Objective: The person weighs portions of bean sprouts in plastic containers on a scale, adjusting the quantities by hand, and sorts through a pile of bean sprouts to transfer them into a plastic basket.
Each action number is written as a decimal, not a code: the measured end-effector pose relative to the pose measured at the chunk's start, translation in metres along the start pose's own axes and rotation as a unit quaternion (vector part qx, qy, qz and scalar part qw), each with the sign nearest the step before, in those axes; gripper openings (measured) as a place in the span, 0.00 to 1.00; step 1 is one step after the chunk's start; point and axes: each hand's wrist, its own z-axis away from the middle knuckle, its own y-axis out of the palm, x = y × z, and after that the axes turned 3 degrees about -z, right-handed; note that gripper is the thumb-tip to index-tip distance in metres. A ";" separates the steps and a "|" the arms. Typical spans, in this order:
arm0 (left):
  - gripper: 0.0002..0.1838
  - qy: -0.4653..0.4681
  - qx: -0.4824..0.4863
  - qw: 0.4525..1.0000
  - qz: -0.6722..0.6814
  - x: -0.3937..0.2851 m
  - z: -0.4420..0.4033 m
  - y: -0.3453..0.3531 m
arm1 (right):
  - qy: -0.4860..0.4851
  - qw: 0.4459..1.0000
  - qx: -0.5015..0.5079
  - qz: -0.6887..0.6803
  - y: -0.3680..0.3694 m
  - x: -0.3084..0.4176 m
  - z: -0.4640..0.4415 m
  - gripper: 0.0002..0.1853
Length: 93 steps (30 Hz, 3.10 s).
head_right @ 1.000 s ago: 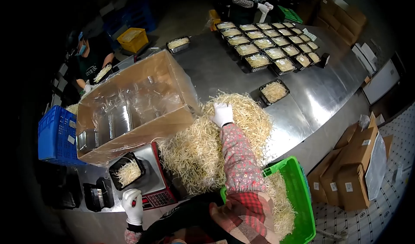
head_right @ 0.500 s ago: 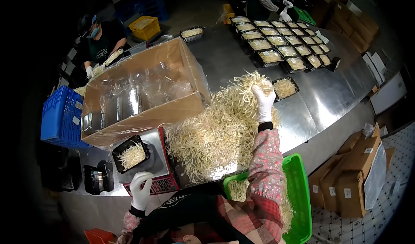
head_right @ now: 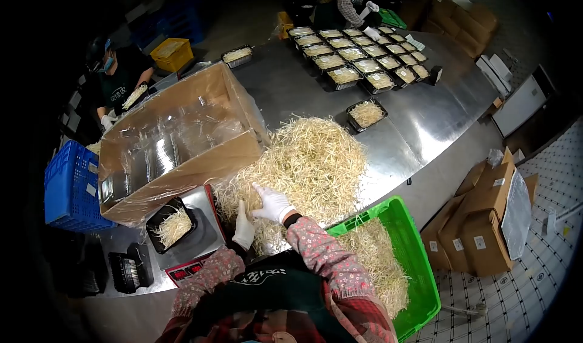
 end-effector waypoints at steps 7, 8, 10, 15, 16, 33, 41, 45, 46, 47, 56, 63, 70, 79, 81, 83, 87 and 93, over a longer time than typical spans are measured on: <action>0.37 0.063 -0.056 0.995 -0.045 0.011 -0.009 0.013 | 0.015 1.000 -0.005 -0.002 -0.015 -0.051 0.025 0.46; 0.37 0.063 -0.056 0.995 -0.046 0.017 -0.020 0.009 | 0.027 0.999 0.032 -0.019 -0.014 -0.042 0.029 0.44; 0.36 0.079 -0.032 0.994 -0.075 0.005 -0.019 0.023 | -0.002 0.998 -0.055 0.005 0.011 -0.048 0.026 0.38; 0.27 0.036 0.066 0.997 0.026 -0.020 -0.004 0.036 | 0.108 0.830 -0.081 -0.541 -0.019 -0.059 0.021 0.24; 0.27 0.033 0.059 0.997 0.026 -0.017 -0.010 0.032 | 0.123 0.819 -0.088 -0.553 -0.010 -0.075 0.015 0.22; 0.28 0.047 -0.046 0.989 -0.130 0.020 -0.047 -0.011 | 0.171 0.854 -0.118 -0.477 0.012 -0.084 0.032 0.23; 0.26 -0.014 -0.139 0.985 -0.100 0.004 -0.037 -0.029 | 0.105 0.879 -0.208 -0.415 0.013 -0.118 0.031 0.22; 0.29 -0.061 -0.188 0.979 -0.043 -0.015 -0.007 -0.018 | 0.133 0.873 -0.221 -0.413 0.009 -0.157 0.046 0.20; 0.29 -0.062 -0.189 0.979 -0.042 -0.004 -0.016 -0.033 | 0.122 0.861 -0.224 -0.439 0.002 -0.154 0.050 0.20; 0.30 -0.072 -0.158 0.985 -0.017 0.008 -0.029 -0.052 | 0.136 0.844 -0.223 -0.469 -0.004 -0.150 0.054 0.21; 0.19 0.134 -0.022 0.961 -0.243 0.040 -0.034 -0.092 | 0.160 0.803 -0.219 -0.531 -0.029 -0.132 0.069 0.22; 0.13 -0.050 -0.139 0.988 0.055 -0.006 -0.014 -0.043 | 0.131 0.843 -0.240 -0.464 -0.014 -0.147 0.071 0.24; 0.18 0.080 -0.216 0.966 0.117 0.019 -0.029 -0.061 | 0.144 0.989 -0.042 0.020 -0.017 -0.051 0.080 0.64; 0.19 0.034 -0.251 0.963 0.091 -0.002 0.005 -0.027 | 0.121 0.987 -0.067 -0.086 -0.024 -0.101 0.064 0.25; 0.20 0.025 -0.235 0.968 0.079 0.004 0.002 -0.037 | 0.212 0.935 -0.063 -0.276 -0.051 -0.122 0.060 0.26; 0.22 0.080 -0.242 0.963 0.092 0.010 -0.004 -0.035 | 0.217 0.901 -0.101 -0.362 -0.073 -0.109 0.053 0.33; 0.23 0.074 -0.264 0.959 0.071 -0.002 0.004 -0.021 | 0.106 0.932 -0.030 -0.346 -0.074 -0.048 0.012 0.40; 0.20 0.008 -0.233 0.971 0.053 0.017 -0.022 -0.054 | 0.091 0.976 -0.166 -0.110 -0.018 -0.097 -0.042 0.36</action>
